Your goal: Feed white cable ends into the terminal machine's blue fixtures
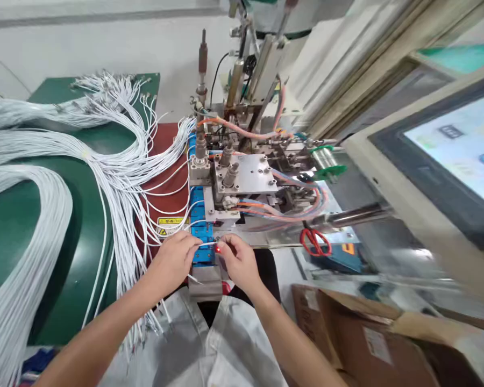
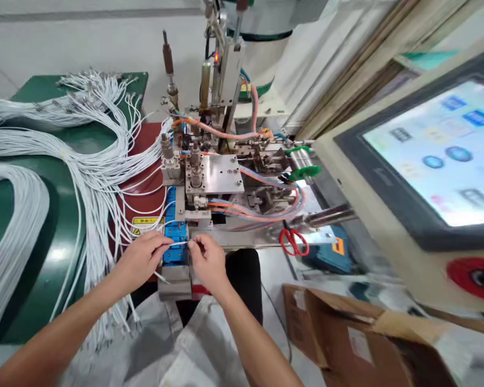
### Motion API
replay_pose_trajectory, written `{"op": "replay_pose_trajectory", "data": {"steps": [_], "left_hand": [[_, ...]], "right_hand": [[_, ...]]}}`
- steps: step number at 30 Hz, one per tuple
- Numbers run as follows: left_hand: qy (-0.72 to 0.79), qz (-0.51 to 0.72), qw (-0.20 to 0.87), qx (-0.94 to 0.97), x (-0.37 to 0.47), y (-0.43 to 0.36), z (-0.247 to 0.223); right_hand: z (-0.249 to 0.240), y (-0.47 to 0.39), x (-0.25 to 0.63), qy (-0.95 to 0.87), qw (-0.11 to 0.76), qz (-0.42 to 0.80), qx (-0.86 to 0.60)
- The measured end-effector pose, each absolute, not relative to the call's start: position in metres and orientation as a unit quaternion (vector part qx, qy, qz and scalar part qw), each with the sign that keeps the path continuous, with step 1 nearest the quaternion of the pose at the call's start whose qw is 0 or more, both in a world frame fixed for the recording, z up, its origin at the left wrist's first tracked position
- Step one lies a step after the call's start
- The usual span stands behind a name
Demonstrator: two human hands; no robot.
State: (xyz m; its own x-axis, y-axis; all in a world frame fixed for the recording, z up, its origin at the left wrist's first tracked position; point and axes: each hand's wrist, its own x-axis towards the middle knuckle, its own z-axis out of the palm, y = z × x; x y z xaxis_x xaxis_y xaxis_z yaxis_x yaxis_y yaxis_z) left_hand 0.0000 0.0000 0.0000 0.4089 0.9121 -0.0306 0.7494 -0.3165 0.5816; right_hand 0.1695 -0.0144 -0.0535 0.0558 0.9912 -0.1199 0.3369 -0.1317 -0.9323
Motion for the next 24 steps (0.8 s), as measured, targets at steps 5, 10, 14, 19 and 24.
{"op": "replay_pose_trajectory", "data": {"steps": [5, 10, 14, 19, 24], "left_hand": [[0.532, 0.15, 0.224, 0.803, 0.001, -0.002, -0.002], [0.533, 0.138, 0.192, 0.812, 0.003, 0.0, -0.004], [0.539, 0.123, 0.195, 0.81, 0.004, 0.0, -0.002], [0.535, 0.118, 0.194, 0.813, 0.005, 0.0, -0.001], [0.529, 0.132, 0.206, 0.812, 0.003, 0.002, -0.005]], "right_hand": [[-0.053, -0.012, 0.166, -0.538, 0.368, 0.435, -0.622], [-0.05, -0.006, 0.169, -0.524, 0.344, 0.466, -0.624], [-0.049, -0.002, 0.17, -0.516, 0.348, 0.5, -0.602], [-0.049, -0.003, 0.17, -0.517, 0.349, 0.49, -0.61], [-0.05, -0.002, 0.171, -0.519, 0.358, 0.509, -0.586]]}}
